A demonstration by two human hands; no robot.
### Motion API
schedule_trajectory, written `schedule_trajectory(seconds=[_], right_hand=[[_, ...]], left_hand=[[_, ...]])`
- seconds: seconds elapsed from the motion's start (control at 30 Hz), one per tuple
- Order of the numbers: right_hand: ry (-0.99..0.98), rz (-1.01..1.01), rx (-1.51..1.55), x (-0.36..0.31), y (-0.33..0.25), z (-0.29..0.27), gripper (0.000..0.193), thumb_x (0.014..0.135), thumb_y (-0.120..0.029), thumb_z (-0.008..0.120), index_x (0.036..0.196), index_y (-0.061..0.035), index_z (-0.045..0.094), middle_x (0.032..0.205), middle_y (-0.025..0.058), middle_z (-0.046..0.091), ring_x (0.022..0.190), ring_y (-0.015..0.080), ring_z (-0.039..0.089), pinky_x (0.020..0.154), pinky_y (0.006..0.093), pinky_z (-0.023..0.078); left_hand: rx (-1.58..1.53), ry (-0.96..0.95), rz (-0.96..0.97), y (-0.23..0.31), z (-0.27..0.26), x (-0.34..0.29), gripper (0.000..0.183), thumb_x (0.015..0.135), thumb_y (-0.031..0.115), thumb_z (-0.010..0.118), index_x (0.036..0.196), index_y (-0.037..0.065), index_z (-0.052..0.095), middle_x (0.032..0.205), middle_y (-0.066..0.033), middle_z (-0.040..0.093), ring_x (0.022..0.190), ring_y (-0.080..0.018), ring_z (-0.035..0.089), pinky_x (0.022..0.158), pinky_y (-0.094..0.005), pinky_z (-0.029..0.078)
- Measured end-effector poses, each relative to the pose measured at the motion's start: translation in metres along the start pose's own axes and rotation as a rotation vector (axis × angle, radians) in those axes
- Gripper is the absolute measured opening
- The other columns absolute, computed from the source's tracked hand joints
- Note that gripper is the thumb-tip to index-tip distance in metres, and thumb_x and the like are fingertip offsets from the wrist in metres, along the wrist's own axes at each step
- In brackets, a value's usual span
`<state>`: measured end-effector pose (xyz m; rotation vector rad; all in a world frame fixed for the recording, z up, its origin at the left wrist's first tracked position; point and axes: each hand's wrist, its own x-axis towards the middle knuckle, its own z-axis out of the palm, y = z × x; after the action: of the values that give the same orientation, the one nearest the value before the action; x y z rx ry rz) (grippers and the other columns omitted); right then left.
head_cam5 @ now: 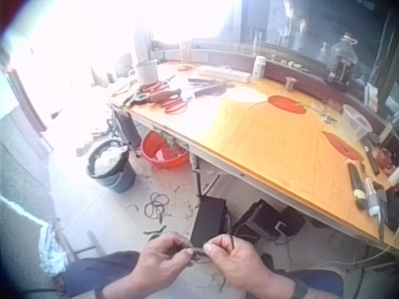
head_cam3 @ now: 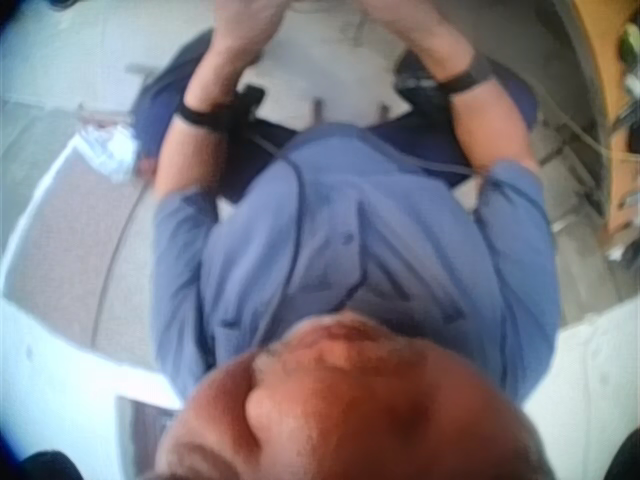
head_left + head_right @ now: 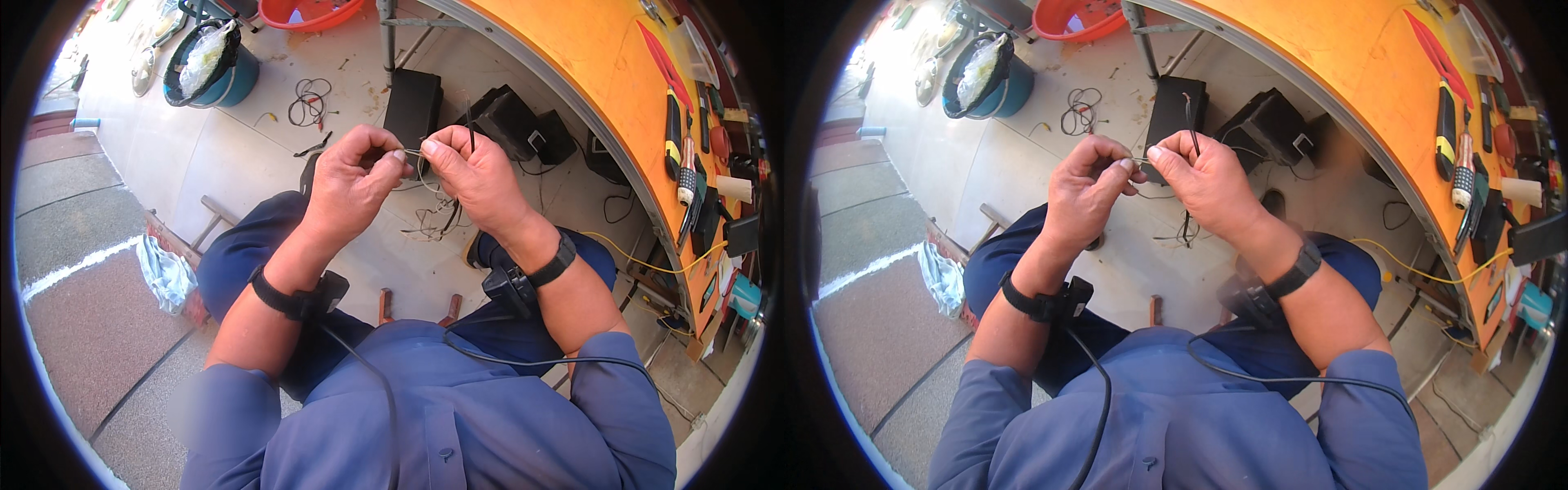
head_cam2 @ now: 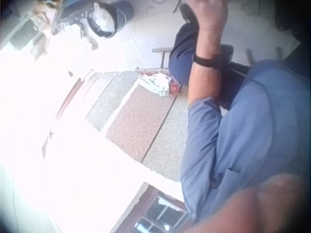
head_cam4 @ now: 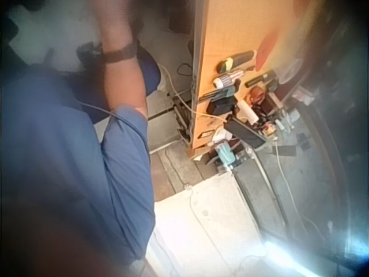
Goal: The person sits on a low stool under a workbench and handles several black power adapters and wires. They untangle and strip wire ends, then use red-handled scissors to trim the exposed conductors.
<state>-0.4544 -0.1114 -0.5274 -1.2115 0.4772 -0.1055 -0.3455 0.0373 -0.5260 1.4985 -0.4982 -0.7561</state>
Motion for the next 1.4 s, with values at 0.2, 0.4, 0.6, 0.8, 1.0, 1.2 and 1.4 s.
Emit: schedule_trajectory(seconds=[0.2, 0.4, 0.6, 0.8, 1.0, 1.2, 1.4], right_hand=[[-0.006, 0.052, 0.139, 0.001, 0.006, -0.001, 0.017, 0.1, -0.023, 0.061, 0.102, -0.0051, 0.06, 0.07, -0.0061, 0.047, 0.054, 0.0024, 0.035, 0.048, 0.0193, 0.028], [0.015, 0.032, 0.074, 0.001, 0.004, -0.004, 0.017, 0.1, -0.022, 0.061, 0.102, -0.0047, 0.06, 0.071, -0.0074, 0.049, 0.055, 0.0006, 0.034, 0.048, 0.0187, 0.027], [-0.007, 0.003, -0.024, 0.0, 0.001, -0.004, 0.018, 0.1, -0.021, 0.061, 0.102, -0.0039, 0.06, 0.071, -0.0088, 0.049, 0.055, -0.0007, 0.034, 0.048, 0.0183, 0.027], [0.009, 0.007, -0.002, 0.0, -0.001, -0.004, 0.018, 0.1, -0.021, 0.061, 0.101, -0.0035, 0.06, 0.072, -0.0092, 0.048, 0.055, -0.001, 0.034, 0.048, 0.0185, 0.027], [0.012, 0.004, -0.041, -0.002, -0.003, -0.007, 0.017, 0.1, -0.021, 0.061, 0.1, -0.0039, 0.06, 0.073, -0.0092, 0.048, 0.057, -0.0011, 0.034, 0.049, 0.018, 0.027], [-0.008, -0.006, -0.096, -0.003, -0.003, -0.006, 0.017, 0.1, -0.021, 0.062, 0.1, -0.0039, 0.061, 0.075, -0.0086, 0.049, 0.058, -0.0011, 0.035, 0.05, 0.0174, 0.028], [-0.099, 0.014, -0.056, -0.004, -0.011, -0.008, 0.018, 0.095, -0.018, 0.068, 0.101, -0.0026, 0.062, 0.08, -0.0061, 0.057, 0.064, -0.0001, 0.044, 0.057, 0.0171, 0.036]], left_hand=[[-0.189, -0.064, -0.153, 0.004, -0.005, 0.002, 0.008, 0.094, 0.004, 0.059, 0.101, 0.0, 0.059, 0.091, -0.0057, 0.065, 0.083, -0.0118, 0.067, 0.069, -0.0239, 0.056], [-0.163, -0.092, -0.193, 0.005, -0.005, 0.001, 0.015, 0.096, 0.008, 0.061, 0.108, 0.0, 0.06, 0.092, -0.0062, 0.067, 0.084, -0.0121, 0.067, 0.068, -0.0234, 0.055], [-0.174, -0.128, -0.181, 0.001, -0.006, 0.002, 0.013, 0.097, 0.012, 0.062, 0.105, 0.001, 0.062, 0.089, -0.0052, 0.066, 0.08, -0.0111, 0.066, 0.064, -0.0227, 0.053], [-0.184, -0.113, -0.174, 0.003, -0.008, 0.003, 0.014, 0.098, 0.015, 0.061, 0.103, 0.002, 0.062, 0.087, -0.0044, 0.065, 0.078, -0.0102, 0.065, 0.063, -0.0224, 0.052], [-0.071, -0.118, -0.181, 0.008, -0.011, 0.004, 0.018, 0.1, 0.021, 0.058, 0.102, 0.003, 0.06, 0.087, -0.0038, 0.065, 0.075, -0.0105, 0.064, 0.061, -0.0222, 0.05], [0.024, -0.163, -0.169, 0.008, -0.008, 0.003, 0.019, 0.1, 0.022, 0.059, 0.099, 0.004, 0.062, 0.082, -0.0004, 0.064, 0.072, -0.0071, 0.061, 0.059, -0.0219, 0.048], [0.039, -0.169, -0.181, 0.009, -0.009, 0.004, 0.018, 0.1, 0.021, 0.059, 0.099, 0.004, 0.061, 0.081, -0.0003, 0.063, 0.072, -0.0069, 0.061, 0.058, -0.0217, 0.048]])
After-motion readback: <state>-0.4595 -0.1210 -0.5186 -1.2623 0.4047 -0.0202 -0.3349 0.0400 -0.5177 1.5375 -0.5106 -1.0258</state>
